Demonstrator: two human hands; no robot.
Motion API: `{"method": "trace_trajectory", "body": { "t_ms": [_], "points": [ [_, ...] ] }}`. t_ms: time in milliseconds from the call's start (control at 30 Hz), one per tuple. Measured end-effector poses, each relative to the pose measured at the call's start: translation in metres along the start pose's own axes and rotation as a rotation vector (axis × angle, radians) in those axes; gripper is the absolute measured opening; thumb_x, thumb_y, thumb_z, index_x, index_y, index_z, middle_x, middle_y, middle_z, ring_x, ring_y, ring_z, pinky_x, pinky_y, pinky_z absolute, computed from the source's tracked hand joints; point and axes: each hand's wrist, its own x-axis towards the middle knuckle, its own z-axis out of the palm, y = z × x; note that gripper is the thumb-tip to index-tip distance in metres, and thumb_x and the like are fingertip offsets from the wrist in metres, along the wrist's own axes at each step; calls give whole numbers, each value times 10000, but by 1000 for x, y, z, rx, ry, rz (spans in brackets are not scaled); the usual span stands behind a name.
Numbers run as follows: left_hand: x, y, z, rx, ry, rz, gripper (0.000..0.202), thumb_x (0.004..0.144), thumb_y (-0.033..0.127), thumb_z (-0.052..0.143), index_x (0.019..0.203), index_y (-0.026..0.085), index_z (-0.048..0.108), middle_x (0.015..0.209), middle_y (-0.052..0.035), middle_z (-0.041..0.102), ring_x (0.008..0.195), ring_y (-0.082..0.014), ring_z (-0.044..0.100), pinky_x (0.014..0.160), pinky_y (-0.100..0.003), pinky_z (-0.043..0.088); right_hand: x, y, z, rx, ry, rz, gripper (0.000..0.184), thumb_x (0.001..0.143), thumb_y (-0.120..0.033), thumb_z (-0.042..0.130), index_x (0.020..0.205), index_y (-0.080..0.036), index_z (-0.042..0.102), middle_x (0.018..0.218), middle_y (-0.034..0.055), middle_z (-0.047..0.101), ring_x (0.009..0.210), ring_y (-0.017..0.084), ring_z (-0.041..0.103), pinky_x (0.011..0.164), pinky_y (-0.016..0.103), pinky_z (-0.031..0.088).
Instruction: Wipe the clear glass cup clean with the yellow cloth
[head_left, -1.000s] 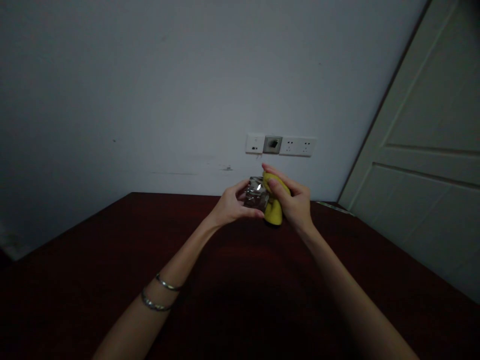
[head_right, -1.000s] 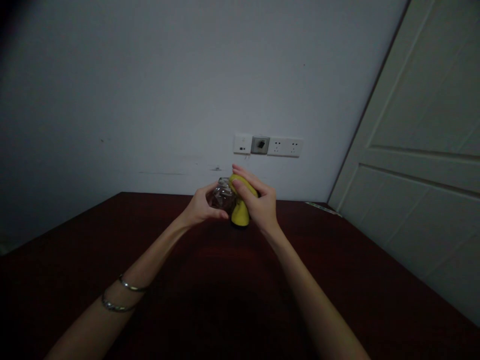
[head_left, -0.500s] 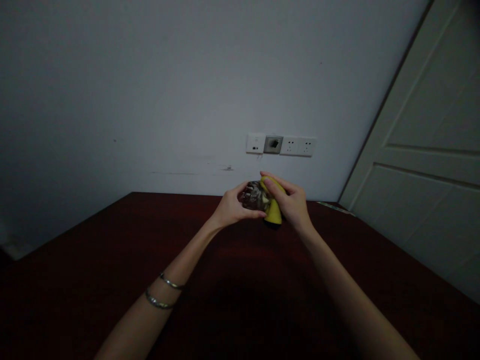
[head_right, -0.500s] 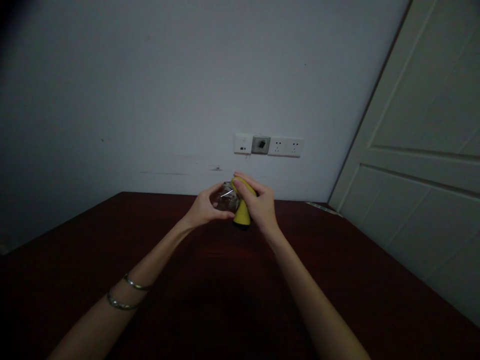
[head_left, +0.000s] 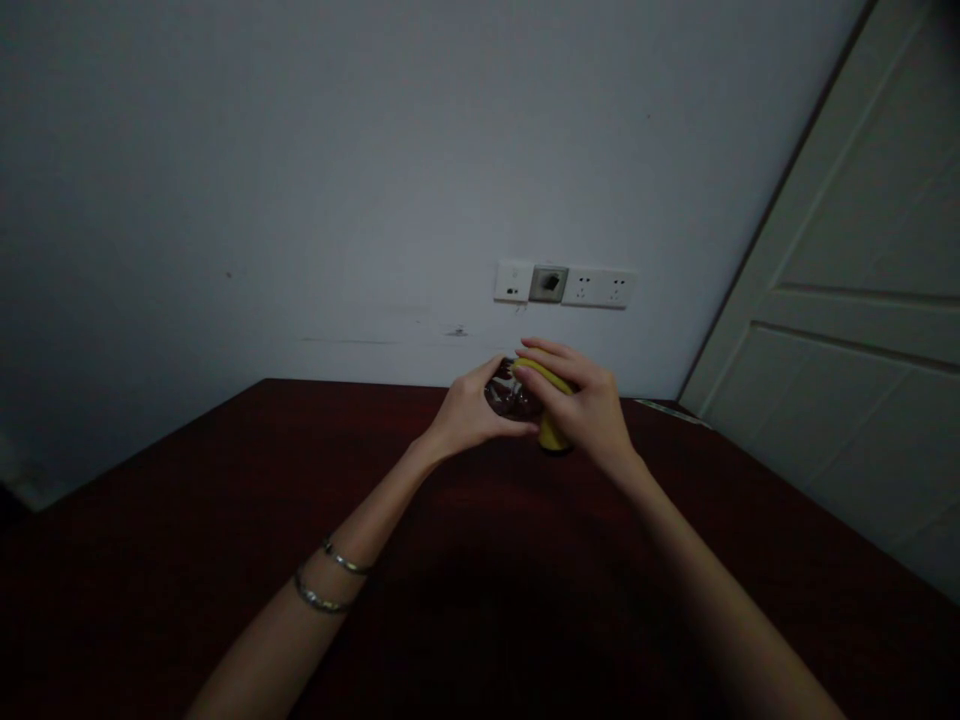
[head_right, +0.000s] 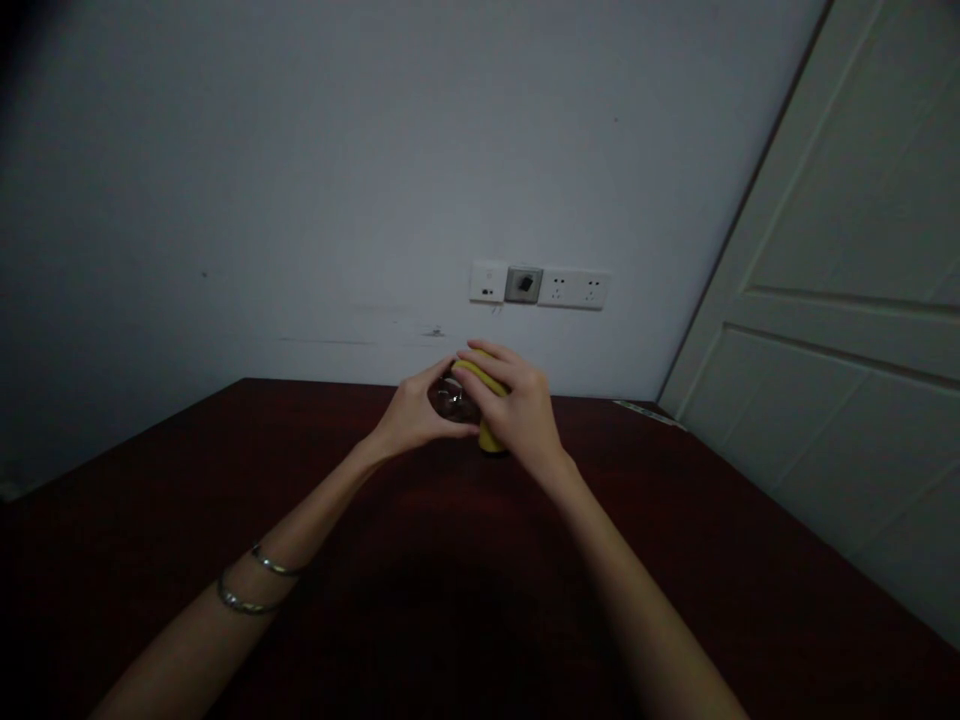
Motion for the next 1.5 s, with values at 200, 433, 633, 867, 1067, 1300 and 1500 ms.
{"method": "trace_trajectory", "body": {
  "t_ms": [200, 433, 633, 867, 1067, 1300, 1500],
  "points": [
    [0, 0, -1, -64, -47, -31, 749, 561, 407, 825, 1200, 143, 535, 978, -56, 664, 878, -204, 625, 782, -322, 506, 0, 1, -6, 49, -96, -100, 244, 805, -217, 661, 1042, -227, 721, 1209, 87, 664, 1135, 231, 614, 1018, 438, 469],
    [-1, 1, -1, -239, -72, -46, 783, 531, 403, 845, 1207, 145, 545, 1090, -95, 655, 976, -236, 623, 821, -351, 524, 1, -4, -3, 149, 27, 27, 206, 802, -239, 664, 995, -240, 736, 1131, 77, 700, 1066, 222, 648, 973, 434, 496],
    [-1, 4, -1, -256, -99, -7, 819, 519, 392, 854, 1228, 136, 536, 1119, -115, 654, 1004, -256, 627, 863, -386, 520, 3, -7, -12, 184, -58, 32, 191, 788, -233, 680, 967, -246, 744, 1117, 69, 706, 1070, 220, 644, 966, 420, 492],
    [1, 3, -6, -228, -84, 39, 799, 499, 389, 861, 1202, 145, 570, 1164, -117, 649, 1111, -292, 587, 967, -440, 468, 1, -8, -9, 251, -13, 45, 178, 790, -232, 681, 955, -255, 746, 1115, 58, 708, 1066, 204, 644, 966, 400, 494],
    [2, 1, -2, -480, -86, -74, 779, 456, 334, 877, 1145, 111, 588, 1161, -145, 651, 1089, -288, 605, 966, -440, 470, 1, -3, -2, 340, 90, 106, 180, 808, -247, 664, 968, -282, 740, 1115, 32, 711, 1078, 196, 641, 1002, 418, 474],
    [4, -1, 0, -578, -27, -188, 633, 516, 276, 835, 1079, 107, 600, 1056, -113, 686, 949, -235, 655, 840, -359, 527, -2, -7, -8, 217, -140, -166, 257, 799, -202, 675, 1030, -307, 718, 1249, 16, 643, 1245, 218, 530, 1088, 459, 397],
    [4, 3, -2, -573, -68, -210, 698, 500, 297, 846, 1122, 110, 589, 1141, -127, 657, 993, -233, 639, 865, -351, 511, 0, -3, -7, 176, -32, -52, 229, 814, -235, 662, 1026, -299, 720, 1220, 39, 660, 1136, 213, 610, 1019, 444, 465]
  ]
}}
